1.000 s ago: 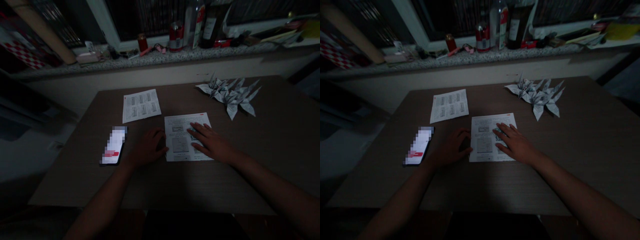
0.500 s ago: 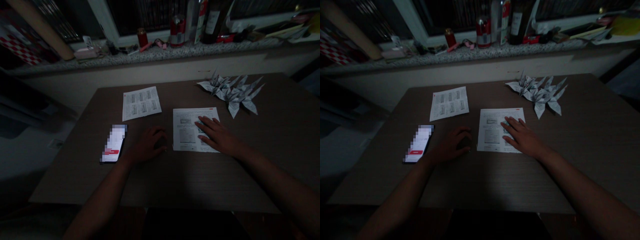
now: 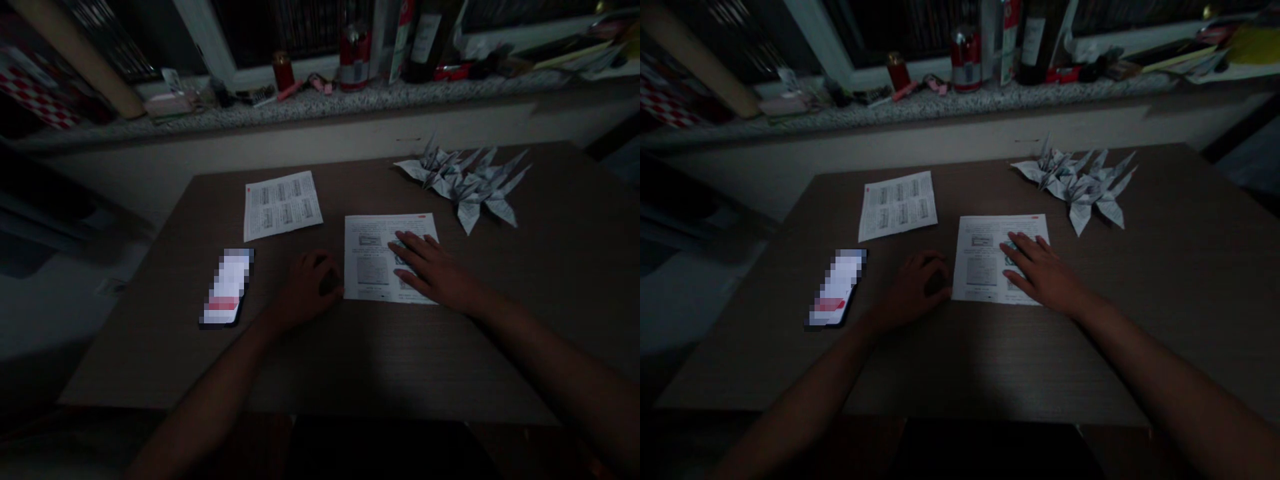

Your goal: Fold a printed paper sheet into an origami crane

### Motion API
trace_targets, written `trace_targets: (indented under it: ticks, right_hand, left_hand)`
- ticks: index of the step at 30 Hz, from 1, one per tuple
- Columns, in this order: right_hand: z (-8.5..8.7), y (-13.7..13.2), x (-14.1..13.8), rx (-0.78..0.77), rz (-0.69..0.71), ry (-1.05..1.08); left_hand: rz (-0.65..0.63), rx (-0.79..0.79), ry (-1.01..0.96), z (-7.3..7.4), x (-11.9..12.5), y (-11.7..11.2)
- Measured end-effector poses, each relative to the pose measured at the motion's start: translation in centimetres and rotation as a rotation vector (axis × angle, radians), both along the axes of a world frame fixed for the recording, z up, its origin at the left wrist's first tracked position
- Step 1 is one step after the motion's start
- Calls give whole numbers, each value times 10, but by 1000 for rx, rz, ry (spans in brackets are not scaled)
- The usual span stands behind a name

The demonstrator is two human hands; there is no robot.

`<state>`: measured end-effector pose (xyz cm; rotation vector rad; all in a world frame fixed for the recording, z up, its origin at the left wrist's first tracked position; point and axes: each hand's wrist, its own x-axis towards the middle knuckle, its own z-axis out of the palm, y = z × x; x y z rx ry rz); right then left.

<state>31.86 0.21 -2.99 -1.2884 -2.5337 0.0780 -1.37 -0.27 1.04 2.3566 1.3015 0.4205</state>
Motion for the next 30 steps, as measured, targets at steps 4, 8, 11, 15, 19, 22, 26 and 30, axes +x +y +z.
trace_targets:
  ticks: [4, 8, 11, 15, 19, 22, 26, 30]
  right_hand:
    - [1, 0, 0, 3, 8, -2]
    - [3, 0, 0, -17, 8, 5]
    - [3, 1, 1, -34, 5, 10]
    - [1, 2, 1, -32, 3, 17]
    - [1, 2, 2, -32, 8, 19]
    - [1, 2, 2, -42, 6, 23]
    - [0, 2, 3, -39, -1, 19]
    - [0, 2, 1, -25, -1, -2]
  left_hand:
    - [-18, -19, -27, -2, -5, 1]
    - [-52, 9, -37, -3, -7, 3]
    - [-72, 20, -43, -1, -6, 3]
    - [-119, 2, -21, 4, -8, 2]
    - [-208, -33, 0, 6, -16, 3]
    - [-250, -46, -11, 7, -20, 4]
    - [-239, -27, -25, 7, -19, 5]
    - [-232, 18, 1, 6, -13, 3]
